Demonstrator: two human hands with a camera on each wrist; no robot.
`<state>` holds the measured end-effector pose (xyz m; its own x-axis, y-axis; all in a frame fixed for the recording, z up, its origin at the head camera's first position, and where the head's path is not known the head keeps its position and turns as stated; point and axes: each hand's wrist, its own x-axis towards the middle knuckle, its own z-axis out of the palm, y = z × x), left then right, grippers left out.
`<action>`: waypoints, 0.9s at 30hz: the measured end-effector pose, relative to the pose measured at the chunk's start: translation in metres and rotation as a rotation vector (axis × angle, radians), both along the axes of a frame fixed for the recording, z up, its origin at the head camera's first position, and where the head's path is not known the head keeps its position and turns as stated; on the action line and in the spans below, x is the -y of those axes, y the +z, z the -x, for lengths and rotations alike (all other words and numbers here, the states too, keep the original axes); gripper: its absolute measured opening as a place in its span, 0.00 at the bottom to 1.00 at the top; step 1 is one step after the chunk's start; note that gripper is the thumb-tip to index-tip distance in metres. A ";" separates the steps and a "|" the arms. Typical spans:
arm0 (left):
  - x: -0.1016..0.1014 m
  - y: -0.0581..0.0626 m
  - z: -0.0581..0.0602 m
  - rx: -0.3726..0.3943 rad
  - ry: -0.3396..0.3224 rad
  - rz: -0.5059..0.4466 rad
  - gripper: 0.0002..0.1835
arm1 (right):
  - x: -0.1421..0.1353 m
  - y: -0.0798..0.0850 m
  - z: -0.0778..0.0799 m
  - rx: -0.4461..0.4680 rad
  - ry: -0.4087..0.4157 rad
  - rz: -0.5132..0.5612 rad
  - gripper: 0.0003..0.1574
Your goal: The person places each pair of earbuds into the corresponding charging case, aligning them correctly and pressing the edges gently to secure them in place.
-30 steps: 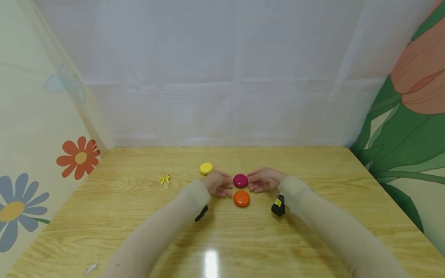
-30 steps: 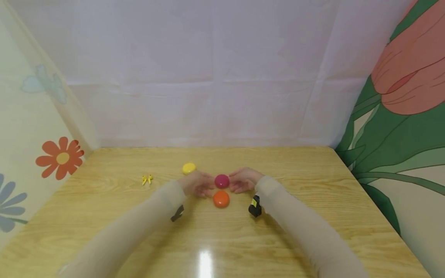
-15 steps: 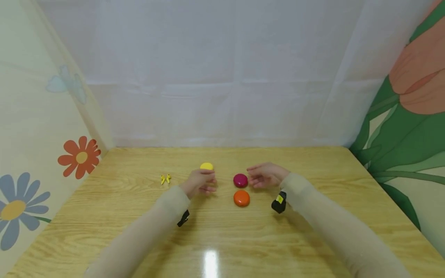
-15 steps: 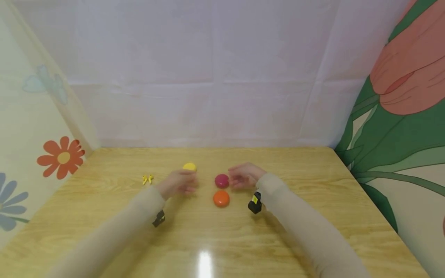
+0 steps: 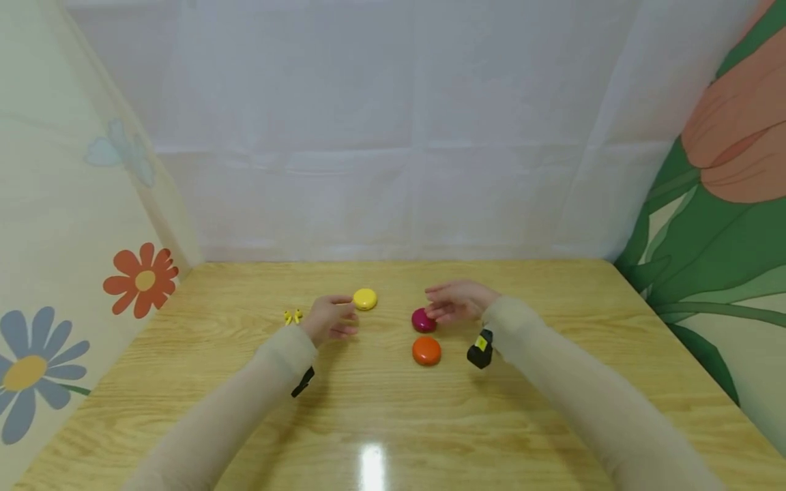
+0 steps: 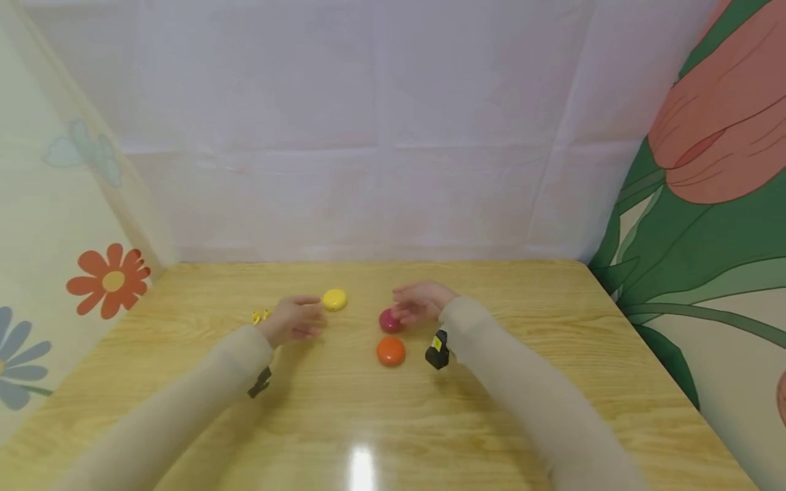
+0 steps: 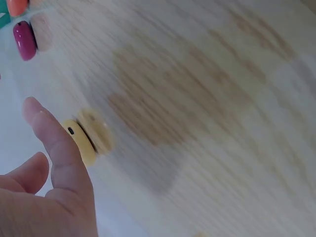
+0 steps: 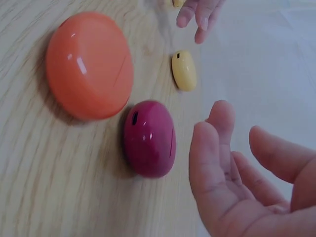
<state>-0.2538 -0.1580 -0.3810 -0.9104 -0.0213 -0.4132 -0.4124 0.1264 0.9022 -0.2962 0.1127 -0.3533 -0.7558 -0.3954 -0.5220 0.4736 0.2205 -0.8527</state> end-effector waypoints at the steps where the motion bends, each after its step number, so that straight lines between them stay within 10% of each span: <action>1: 0.002 0.000 0.000 0.005 0.004 -0.001 0.24 | 0.003 0.001 0.000 -0.003 0.004 -0.005 0.32; 27: -0.001 0.003 0.023 0.106 0.116 0.036 0.23 | 0.091 -0.006 0.021 0.045 -0.076 -0.043 0.31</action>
<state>-0.2763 -0.1566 -0.3775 -0.8524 -0.1401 -0.5038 -0.5186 0.1039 0.8487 -0.3175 0.0217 -0.3593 -0.7579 -0.3142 -0.5718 0.5283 0.2187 -0.8204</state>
